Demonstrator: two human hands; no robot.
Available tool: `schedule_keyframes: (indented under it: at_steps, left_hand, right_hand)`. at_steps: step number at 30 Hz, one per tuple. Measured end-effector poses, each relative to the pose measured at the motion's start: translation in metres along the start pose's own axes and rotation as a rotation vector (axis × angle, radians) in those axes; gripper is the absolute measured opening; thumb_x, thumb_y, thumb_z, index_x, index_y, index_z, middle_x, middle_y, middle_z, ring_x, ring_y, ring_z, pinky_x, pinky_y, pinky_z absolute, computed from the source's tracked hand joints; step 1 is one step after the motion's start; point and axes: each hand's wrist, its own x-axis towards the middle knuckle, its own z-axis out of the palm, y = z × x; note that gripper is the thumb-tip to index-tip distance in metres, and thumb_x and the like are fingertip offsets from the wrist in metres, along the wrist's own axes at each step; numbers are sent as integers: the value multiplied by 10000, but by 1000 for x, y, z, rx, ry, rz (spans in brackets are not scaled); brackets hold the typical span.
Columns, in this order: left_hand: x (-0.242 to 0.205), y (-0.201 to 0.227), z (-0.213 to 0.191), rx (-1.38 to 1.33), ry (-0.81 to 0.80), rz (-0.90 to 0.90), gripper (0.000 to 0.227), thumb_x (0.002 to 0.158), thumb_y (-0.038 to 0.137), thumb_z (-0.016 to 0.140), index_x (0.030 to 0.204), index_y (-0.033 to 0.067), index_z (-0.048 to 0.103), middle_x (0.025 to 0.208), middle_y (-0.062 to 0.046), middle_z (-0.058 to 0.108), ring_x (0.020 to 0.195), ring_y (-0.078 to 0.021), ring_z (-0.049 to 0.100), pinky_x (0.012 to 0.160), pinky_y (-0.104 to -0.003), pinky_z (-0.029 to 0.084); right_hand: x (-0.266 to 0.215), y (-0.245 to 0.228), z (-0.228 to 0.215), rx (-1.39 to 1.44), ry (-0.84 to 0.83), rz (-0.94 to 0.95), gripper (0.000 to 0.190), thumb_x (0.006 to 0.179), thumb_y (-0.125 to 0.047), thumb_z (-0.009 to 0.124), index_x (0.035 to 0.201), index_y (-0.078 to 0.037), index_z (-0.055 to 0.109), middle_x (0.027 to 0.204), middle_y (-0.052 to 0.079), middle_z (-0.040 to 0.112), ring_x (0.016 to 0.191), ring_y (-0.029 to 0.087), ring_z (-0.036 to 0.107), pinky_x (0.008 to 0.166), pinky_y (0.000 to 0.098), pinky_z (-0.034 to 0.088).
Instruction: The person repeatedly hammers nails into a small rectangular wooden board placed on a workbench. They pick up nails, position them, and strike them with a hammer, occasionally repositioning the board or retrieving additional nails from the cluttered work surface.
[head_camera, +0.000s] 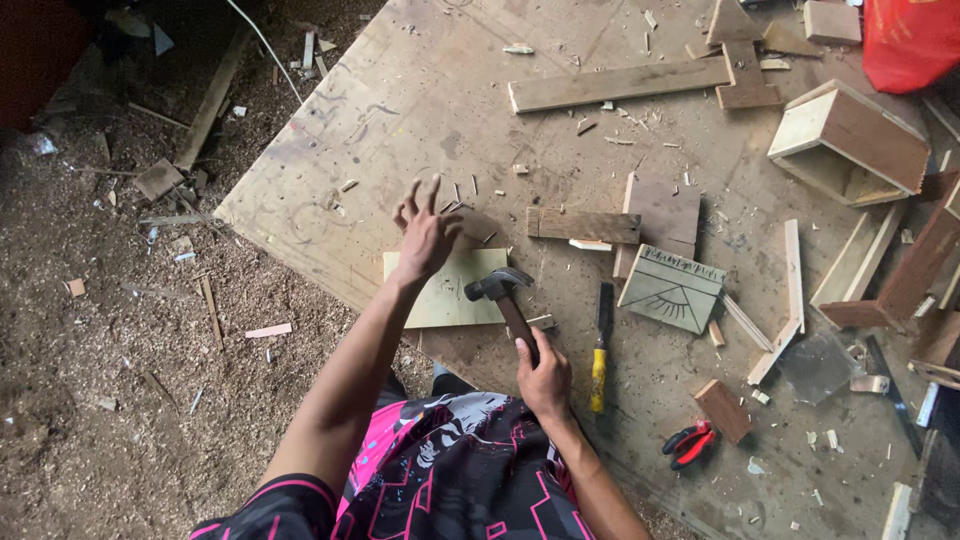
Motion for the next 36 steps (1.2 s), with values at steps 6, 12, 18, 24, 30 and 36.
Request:
schedule_keyframes:
  at_steps: [6,12,18,24,30,36]
  left_hand:
    - [-2,12,-5,9,-162,68,195,827,348,751,995,301,839,1674,-125,234,1536,-423,61,1155,-596,80]
    - [3,-3,9,241,-131,71,128,961,265,711,893,245,818,1719,-112,271,1591,-390,109,1221,-562,71]
    - [13,10,6,40,-39,37,168,884,358,767,942,211,824,1695,-143,264,1559,-401,113,1176,-593,87]
    - [15,40,10,83,-288,8,125,775,291,805,856,200,831,1689,-133,235,1558,-395,79,1169,-619,110]
    - [-2,28,15,19,-102,44,114,866,271,799,872,159,819,1693,-185,277,1563,-424,110,1177,-601,108]
    - [-75,4,-16,-169,125,-209,123,773,251,861,890,231,828,1650,-185,346,1535,-424,176,1185,-578,99]
  right_hand:
    - [1,-3,-2,23,-9,21,376,966,-293,672,1213,-10,685,1025,226,751,932,415,734,773,465,577]
    - [0,-3,-2,20,-5,16,375,967,-292,676,1205,-3,686,1016,228,752,921,420,733,763,471,577]
    - [1,-2,-3,26,-6,23,376,966,-294,679,1209,-7,688,1007,235,748,927,425,732,763,472,576]
    - [2,-2,-3,45,-8,19,360,969,-286,674,1211,-20,691,1005,231,751,927,424,732,765,473,575]
    - [0,3,0,36,-46,72,366,965,-288,674,1218,-24,692,980,227,748,916,419,732,755,469,575]
    - [-1,10,9,23,22,47,342,954,-305,681,1200,-68,705,970,213,751,894,418,730,747,478,568]
